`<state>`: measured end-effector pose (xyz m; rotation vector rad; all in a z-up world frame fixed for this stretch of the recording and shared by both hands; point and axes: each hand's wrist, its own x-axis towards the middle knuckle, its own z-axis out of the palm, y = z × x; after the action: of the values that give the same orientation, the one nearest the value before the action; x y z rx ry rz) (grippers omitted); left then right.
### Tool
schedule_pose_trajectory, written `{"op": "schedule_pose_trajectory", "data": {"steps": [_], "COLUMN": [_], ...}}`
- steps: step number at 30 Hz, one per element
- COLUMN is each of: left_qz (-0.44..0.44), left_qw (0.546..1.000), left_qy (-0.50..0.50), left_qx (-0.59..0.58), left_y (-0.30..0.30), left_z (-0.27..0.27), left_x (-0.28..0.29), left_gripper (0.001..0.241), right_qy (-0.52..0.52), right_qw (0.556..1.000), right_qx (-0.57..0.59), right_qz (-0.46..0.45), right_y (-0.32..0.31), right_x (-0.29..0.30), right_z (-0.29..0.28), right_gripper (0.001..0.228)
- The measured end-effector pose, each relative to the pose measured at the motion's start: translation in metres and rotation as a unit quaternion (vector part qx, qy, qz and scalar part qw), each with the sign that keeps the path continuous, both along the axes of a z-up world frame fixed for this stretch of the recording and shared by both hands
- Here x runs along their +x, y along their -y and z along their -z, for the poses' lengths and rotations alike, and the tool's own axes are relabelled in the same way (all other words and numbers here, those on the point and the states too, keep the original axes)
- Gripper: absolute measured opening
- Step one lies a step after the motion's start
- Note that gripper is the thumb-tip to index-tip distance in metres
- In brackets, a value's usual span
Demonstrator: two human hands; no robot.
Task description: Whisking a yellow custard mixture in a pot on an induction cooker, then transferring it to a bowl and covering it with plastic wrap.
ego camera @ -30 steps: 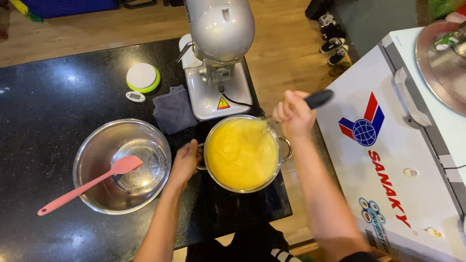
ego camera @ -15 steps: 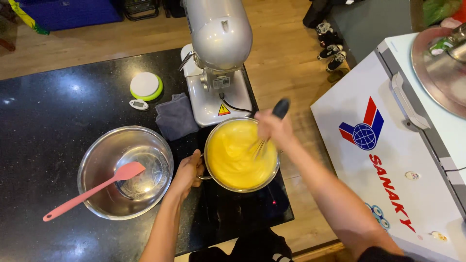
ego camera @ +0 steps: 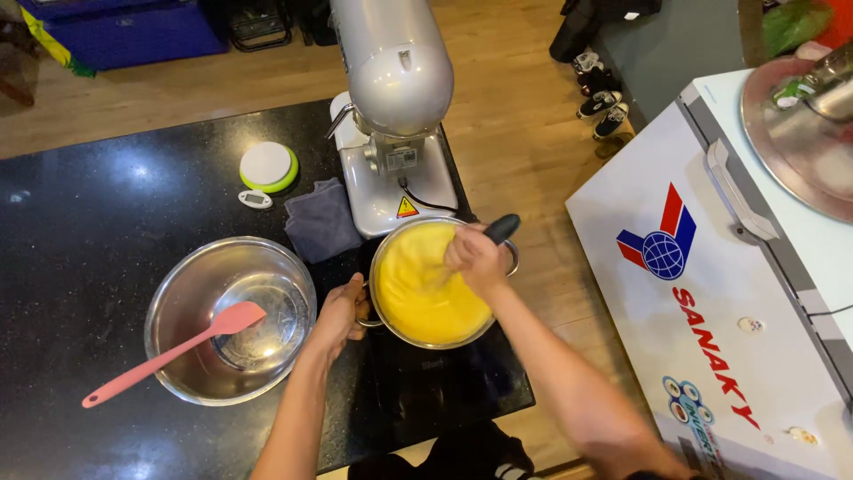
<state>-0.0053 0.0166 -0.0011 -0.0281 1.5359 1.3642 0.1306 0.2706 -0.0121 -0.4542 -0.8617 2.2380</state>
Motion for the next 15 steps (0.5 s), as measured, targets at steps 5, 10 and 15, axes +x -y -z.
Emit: {"op": "schedule_pose_trajectory", "data": {"steps": [5,10,15], "left_qz": [0.011,0.016,-0.018], "left_qw": [1.000,1.000,0.999], "left_qy": [0.004,0.007,-0.028], "left_qx": [0.011,0.011,0.031], "left_y": [0.002,-0.002,0.003], "left_z": [-0.005,0.001,0.022], "left_x": [-0.003,-0.012,-0.009], "left_gripper": [0.043,0.042,0.042], "right_qy": [0.079,0.023,-0.040], "right_qw": [0.993,0.999,0.989], "right_qx": [0.077,-0.014,0.121], "right_qz": [0.033,0.028,0.081], "right_y": [-0.025,0.003,-0.014], "right_x": [0.000,0.010,0.037], "right_z": [-0.001,-0.012,-0.088], "right_gripper": [0.024,0.030,0.045]}}
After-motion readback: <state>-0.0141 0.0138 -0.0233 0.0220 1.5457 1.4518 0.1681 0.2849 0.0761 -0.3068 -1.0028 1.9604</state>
